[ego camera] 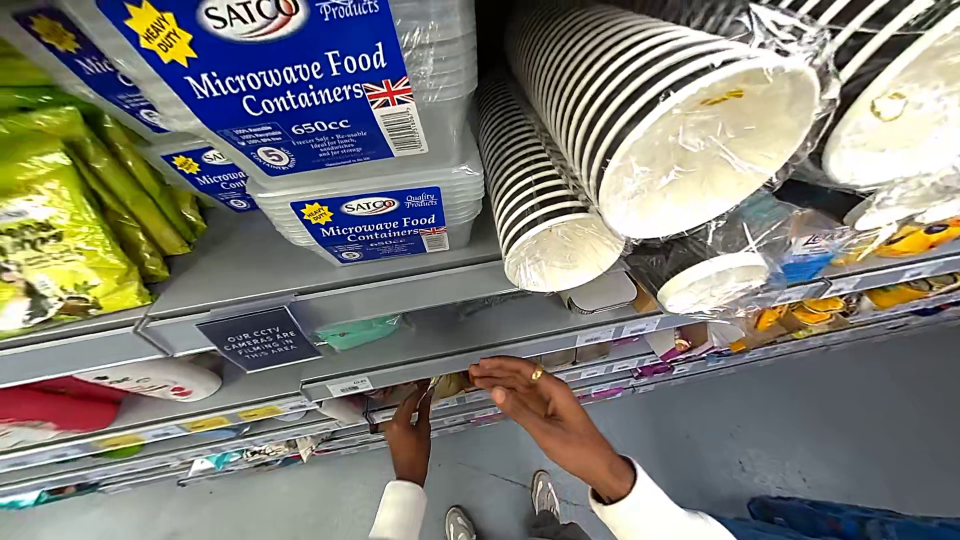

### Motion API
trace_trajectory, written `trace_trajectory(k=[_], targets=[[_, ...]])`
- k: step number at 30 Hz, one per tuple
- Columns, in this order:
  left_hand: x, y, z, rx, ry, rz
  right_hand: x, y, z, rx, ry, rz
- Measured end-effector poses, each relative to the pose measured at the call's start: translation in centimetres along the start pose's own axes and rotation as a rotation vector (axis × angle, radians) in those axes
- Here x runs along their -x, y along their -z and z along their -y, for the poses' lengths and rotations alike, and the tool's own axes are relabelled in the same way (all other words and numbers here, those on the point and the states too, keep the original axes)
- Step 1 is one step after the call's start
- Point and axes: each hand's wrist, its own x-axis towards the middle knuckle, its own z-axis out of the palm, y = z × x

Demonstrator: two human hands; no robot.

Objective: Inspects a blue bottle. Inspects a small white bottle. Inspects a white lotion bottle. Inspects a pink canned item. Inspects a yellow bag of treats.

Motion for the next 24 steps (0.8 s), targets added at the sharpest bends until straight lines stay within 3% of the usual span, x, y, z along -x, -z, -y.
trace_trajectory(k=[3, 7, 12, 14, 20, 24], targets=[[2.2, 2.8, -3.5, 0.062, 0.128, 0.059, -0.4, -0.3, -1.4, 0.089, -0.090, 0.013], [2.0, 6.8, -8.5, 0.327, 0.126, 0.118, -0.6, -0.2, -3.1, 0.289, -0.116, -0.018], [-1.4, 11.2, -15.0, 0.616, 0.037, 0.055, 0.2, -0.3, -1.6, 0.152, -0.180, 0.041], [-2.8, 11.7, -16.8, 0.664, 0.054, -0.016, 0.6, -0.7, -0.6, 0.055, -0.156, 0.029], [-3.5, 11.2, -19.5, 0.841, 0.364, -0.073, 0.2, -1.8, 1.2, 0.009, -0.048, -0.165], [-2.0, 10.6, -20.0, 0.784, 0.241, 0.029, 0.6, -2.0, 2.1, -0.028, -0.062, -0.326]])
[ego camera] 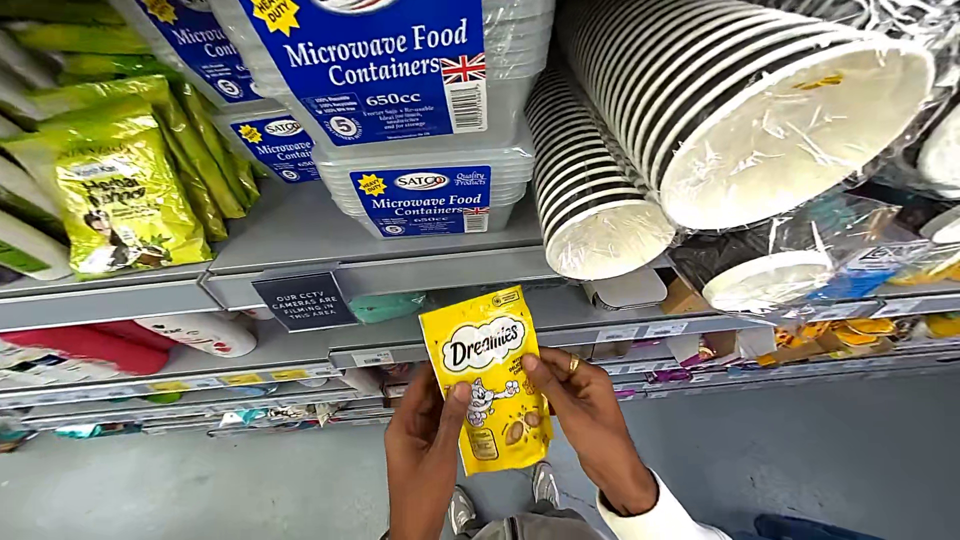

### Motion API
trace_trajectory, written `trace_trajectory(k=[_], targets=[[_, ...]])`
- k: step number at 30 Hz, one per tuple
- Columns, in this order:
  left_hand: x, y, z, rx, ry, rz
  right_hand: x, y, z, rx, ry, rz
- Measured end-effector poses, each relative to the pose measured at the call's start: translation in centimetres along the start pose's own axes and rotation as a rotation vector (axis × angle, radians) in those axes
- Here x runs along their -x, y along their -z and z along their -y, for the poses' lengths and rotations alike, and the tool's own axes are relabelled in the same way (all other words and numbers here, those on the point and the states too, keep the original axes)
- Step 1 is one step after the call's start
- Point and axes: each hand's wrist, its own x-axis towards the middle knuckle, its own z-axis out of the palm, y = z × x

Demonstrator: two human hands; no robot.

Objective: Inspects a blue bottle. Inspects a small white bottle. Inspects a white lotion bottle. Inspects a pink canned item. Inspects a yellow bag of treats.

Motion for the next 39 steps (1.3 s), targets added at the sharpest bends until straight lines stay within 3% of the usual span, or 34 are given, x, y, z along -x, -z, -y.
trace_trajectory(k=[4, 10, 24, 39], targets=[[0.9, 0.2, 0.6, -0.042, -0.059, 0.099, 0.2, 0.3, 0.9, -0.021, -0.057, -0.085], [0.8, 0.4, 0.3, -0.027, -0.051, 0.076, 0.5, 0.5, 2.6, -0.059, -0.164, -0.027], [1.1, 0.8, -1.2, -0.018, -0.103, 0.051, 1.0, 1.0, 3.5, -0.213, -0.137, 0.124], [1.5, 0.9, -1.6, 0.018, -0.089, 0.054, 1.2, 1.0, 3.9, -0.199, -0.185, 0.112]])
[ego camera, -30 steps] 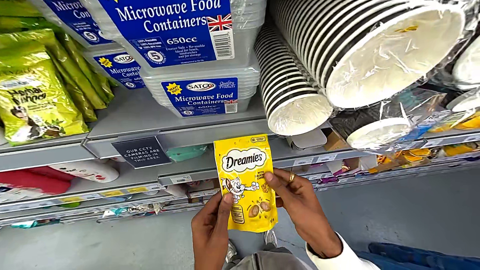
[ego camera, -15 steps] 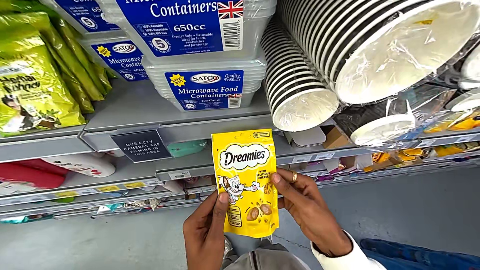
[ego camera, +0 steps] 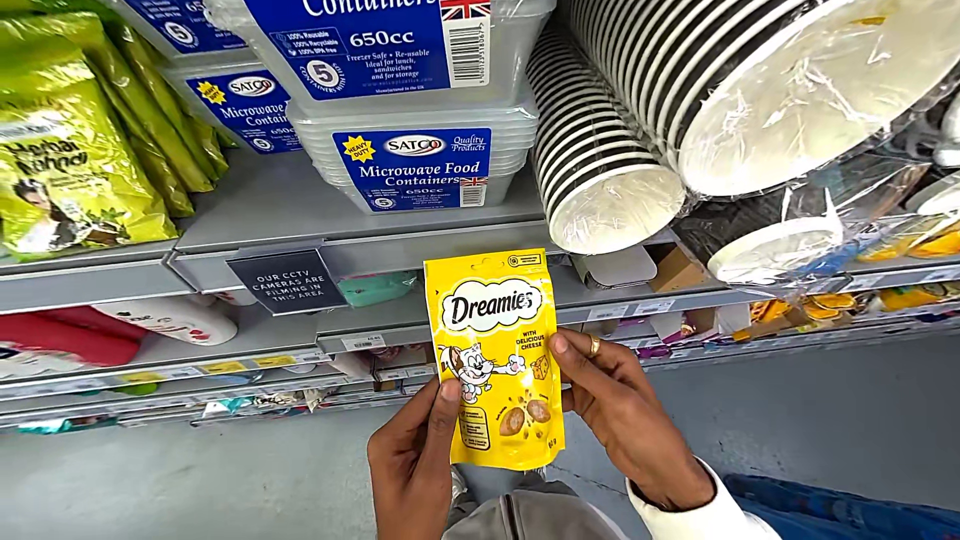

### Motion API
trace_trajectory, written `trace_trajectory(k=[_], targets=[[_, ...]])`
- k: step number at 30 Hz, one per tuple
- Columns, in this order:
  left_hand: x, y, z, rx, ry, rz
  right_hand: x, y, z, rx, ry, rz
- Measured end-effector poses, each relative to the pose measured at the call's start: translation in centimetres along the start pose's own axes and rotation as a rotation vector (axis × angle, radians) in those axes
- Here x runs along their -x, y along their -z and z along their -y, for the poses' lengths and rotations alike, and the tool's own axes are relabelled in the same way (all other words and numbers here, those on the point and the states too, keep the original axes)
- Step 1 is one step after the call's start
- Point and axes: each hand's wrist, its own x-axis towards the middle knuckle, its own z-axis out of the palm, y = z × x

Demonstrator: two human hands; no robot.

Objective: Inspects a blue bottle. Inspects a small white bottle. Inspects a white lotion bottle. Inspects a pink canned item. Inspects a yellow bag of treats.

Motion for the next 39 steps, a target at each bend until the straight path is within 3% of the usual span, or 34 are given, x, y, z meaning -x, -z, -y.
trace_trajectory(k=[39], targets=[[0.28, 0.18, 0.12, 0.014, 0.000, 0.005, 0.06, -0.04, -0.16, -0.033, -0.048, -0.009]])
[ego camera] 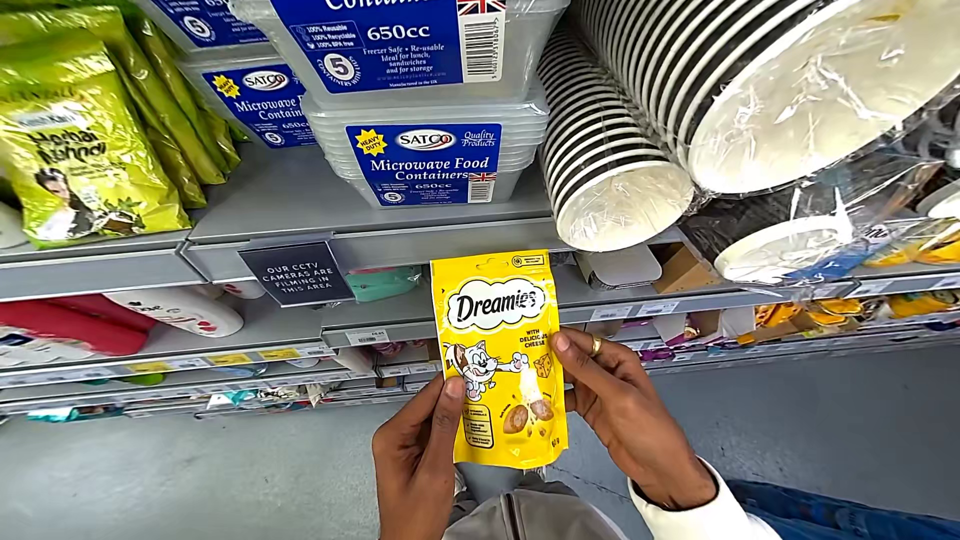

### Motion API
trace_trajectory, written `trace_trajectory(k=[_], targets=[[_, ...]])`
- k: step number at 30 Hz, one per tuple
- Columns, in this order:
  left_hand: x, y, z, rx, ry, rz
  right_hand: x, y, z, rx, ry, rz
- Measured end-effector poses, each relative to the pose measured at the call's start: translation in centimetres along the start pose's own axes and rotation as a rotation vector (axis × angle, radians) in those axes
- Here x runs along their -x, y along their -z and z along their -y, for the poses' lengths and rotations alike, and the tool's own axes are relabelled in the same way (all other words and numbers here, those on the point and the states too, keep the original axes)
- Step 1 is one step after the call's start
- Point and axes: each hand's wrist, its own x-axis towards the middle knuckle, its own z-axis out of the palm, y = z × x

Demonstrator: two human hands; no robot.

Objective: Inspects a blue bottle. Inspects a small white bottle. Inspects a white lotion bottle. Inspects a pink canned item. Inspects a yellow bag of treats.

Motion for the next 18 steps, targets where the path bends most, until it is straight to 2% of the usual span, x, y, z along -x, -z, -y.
trace_trajectory(k=[18], targets=[[0.23, 0.08, 0.09, 0.009, 0.010, 0.004, 0.24, 0.08, -0.12, -0.005, -0.007, 0.007]])
